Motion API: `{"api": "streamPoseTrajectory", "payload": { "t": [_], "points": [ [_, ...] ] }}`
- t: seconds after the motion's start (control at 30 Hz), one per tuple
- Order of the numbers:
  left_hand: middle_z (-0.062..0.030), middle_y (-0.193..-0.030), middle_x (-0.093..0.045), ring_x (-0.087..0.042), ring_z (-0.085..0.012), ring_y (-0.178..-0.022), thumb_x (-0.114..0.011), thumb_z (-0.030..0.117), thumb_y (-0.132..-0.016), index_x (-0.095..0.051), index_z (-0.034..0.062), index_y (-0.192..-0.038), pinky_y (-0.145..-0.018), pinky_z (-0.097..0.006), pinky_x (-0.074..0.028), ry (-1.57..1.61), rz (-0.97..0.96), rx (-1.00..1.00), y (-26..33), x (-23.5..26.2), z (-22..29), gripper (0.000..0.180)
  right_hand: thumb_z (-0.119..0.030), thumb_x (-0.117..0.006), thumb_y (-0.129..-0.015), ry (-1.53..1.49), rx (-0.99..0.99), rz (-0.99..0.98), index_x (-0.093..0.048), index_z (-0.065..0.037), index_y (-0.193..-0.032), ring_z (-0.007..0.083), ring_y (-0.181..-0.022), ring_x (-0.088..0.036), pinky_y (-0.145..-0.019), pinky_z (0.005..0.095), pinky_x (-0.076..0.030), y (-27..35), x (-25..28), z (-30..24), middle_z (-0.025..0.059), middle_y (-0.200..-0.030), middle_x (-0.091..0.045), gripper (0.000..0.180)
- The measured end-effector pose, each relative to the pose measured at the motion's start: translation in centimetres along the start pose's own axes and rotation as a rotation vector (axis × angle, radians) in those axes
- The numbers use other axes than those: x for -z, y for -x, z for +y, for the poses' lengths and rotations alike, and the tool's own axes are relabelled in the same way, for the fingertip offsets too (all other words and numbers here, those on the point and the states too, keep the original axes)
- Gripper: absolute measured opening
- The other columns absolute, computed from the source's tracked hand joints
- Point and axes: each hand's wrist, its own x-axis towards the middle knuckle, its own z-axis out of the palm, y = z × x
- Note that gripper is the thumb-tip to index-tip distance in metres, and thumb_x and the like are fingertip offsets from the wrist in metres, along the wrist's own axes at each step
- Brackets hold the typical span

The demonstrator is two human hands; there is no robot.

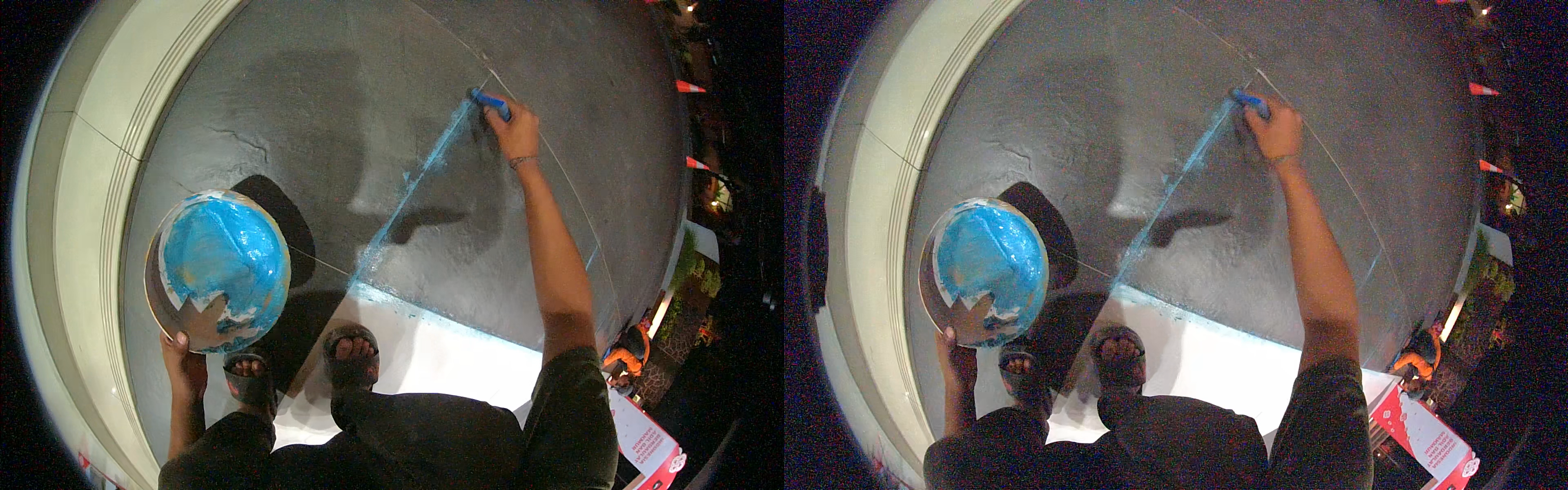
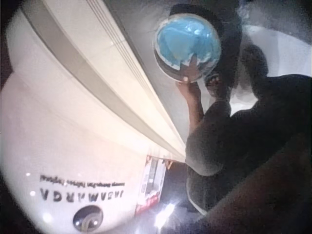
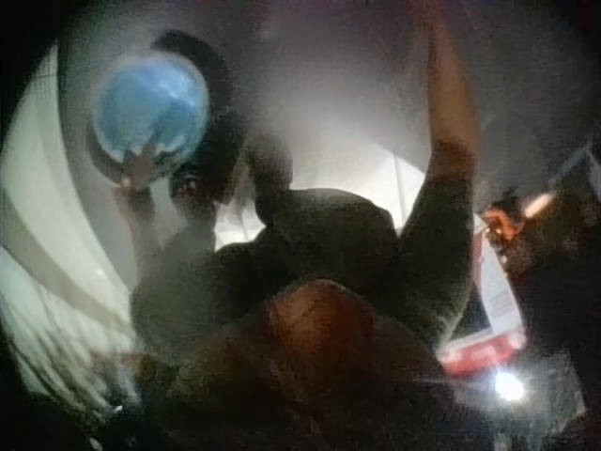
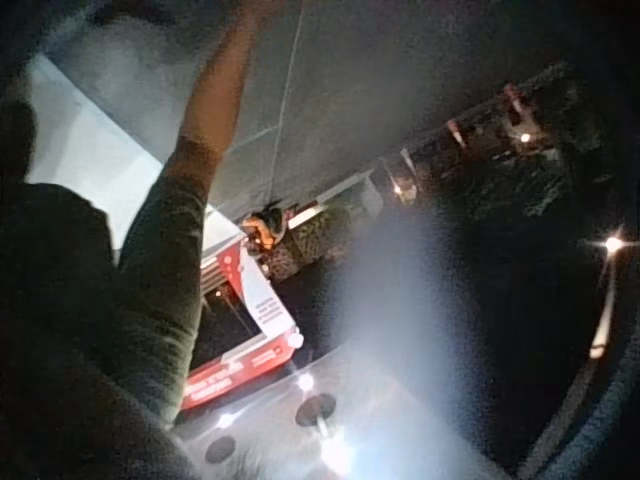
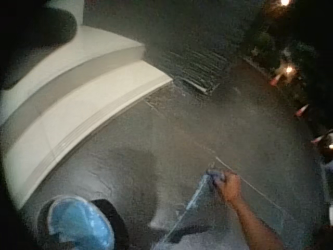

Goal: The person sits on the floor and uses a small blue scraper to apply blue paint from a bowl onto the floor, filling in the gaps between tiles. They repeatedly dip the tool into the bowl and spread the paint along the grout lines.

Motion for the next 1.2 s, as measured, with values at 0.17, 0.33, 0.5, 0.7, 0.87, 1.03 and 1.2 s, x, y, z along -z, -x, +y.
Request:
{"api": "streamPoseTrajectory", "payload": {
  "t": [0.17, 0.33, 0.5, 0.7, 0.87, 1.03, 1.2],
  "points": [
    [-0.0130, -0.133, -0.048, -0.048, -0.0296, -0.122, -0.075, 0.039, -0.079, -0.036, 0.0042, -0.138, -0.101, -0.048, -0.040, 0.018, -0.029, -0.002, 0.0, -0.3, 0.2, 0.079, -0.010, -0.067, -0.080, 0.253, 0.374, 0.198, -0.071, -0.017, -0.111, 0.0301, -0.098, -0.062, -0.088, 0.0388, -0.049, -1.1, -1.6, 1.6, 0.0084, -0.113, -0.068, 0.032],
    [-0.0131, -0.133, -0.047, -0.048, -0.0301, -0.122, -0.075, 0.039, -0.078, -0.034, 0.0040, -0.139, -0.101, -0.047, -0.040, -0.002, 0.007, -0.021, 0.6, -0.1, 0.2, 0.081, -0.015, -0.068, -0.078, 0.278, 0.227, -0.110, -0.071, -0.012, -0.109, 0.0304, -0.095, -0.064, -0.082, 0.0400, -0.051, 0.6, -0.1, 0.4, 0.0122, -0.111, -0.068, 0.031],
    [-0.0132, -0.133, -0.048, -0.048, -0.0304, -0.122, -0.075, 0.038, -0.079, -0.034, 0.0056, -0.139, -0.101, -0.048, -0.040, 0.021, 0.045, 0.017, 0.2, 0.0, -0.2, 0.080, -0.033, -0.070, -0.080, 0.140, -0.156, -0.067, -0.070, -0.017, -0.112, 0.0352, -0.099, -0.064, -0.086, 0.0479, -0.051, -4.1, 0.5, 5.0, 0.0166, -0.110, -0.067, 0.035],
    [-0.0133, -0.133, -0.047, -0.048, -0.0305, -0.122, -0.075, 0.036, -0.079, -0.034, 0.0048, -0.139, -0.101, -0.048, -0.040, 0.051, 0.020, 0.004, 0.2, -0.5, -0.1, 0.079, -0.030, -0.069, -0.081, 0.238, 0.009, -0.098, -0.071, -0.017, -0.108, 0.0363, -0.098, -0.063, -0.086, 0.0480, -0.051, -3.1, -0.8, 1.5, 0.0151, -0.103, -0.070, 0.030],
    [-0.0147, -0.133, -0.048, -0.049, -0.0298, -0.122, -0.075, 0.037, -0.078, -0.034, 0.0023, -0.138, -0.101, -0.047, -0.041, 0.088, -0.032, 0.018, 0.1, 0.1, -0.5, 0.081, -0.024, -0.068, -0.083, -0.060, 0.190, -0.250, -0.070, -0.015, -0.108, 0.0300, -0.095, -0.065, -0.088, 0.0419, -0.051, 1.8, 1.0, -1.3, 0.0125, -0.100, -0.071, 0.026],
    [-0.0136, -0.120, -0.057, -0.056, -0.0264, -0.111, -0.077, 0.037, -0.074, -0.047, -0.0037, -0.128, -0.097, -0.042, -0.044, 0.016, -0.086, -0.014, -0.4, -3.9, 2.0, 0.074, -0.013, -0.067, -0.085, -0.516, -0.064, -0.074, -0.068, -0.006, -0.107, 0.0156, -0.095, -0.064, -0.085, 0.0322, -0.049, 6.8, 2.1, -6.9, 0.0079, -0.100, -0.071, 0.024],
    [-0.0168, -0.120, -0.060, -0.059, -0.0239, -0.107, -0.078, 0.031, -0.076, -0.051, -0.0056, -0.127, -0.097, -0.039, -0.044, 0.054, -0.160, -0.060, 0.1, -3.9, 2.0, 0.069, -0.012, -0.071, -0.081, -0.445, 0.249, -0.206, -0.066, -0.007, -0.107, 0.0237, -0.095, -0.067, -0.082, 0.0338, -0.051, 12.5, 4.2, -20.0, 0.0127, -0.103, -0.069, 0.026]
  ]
}}
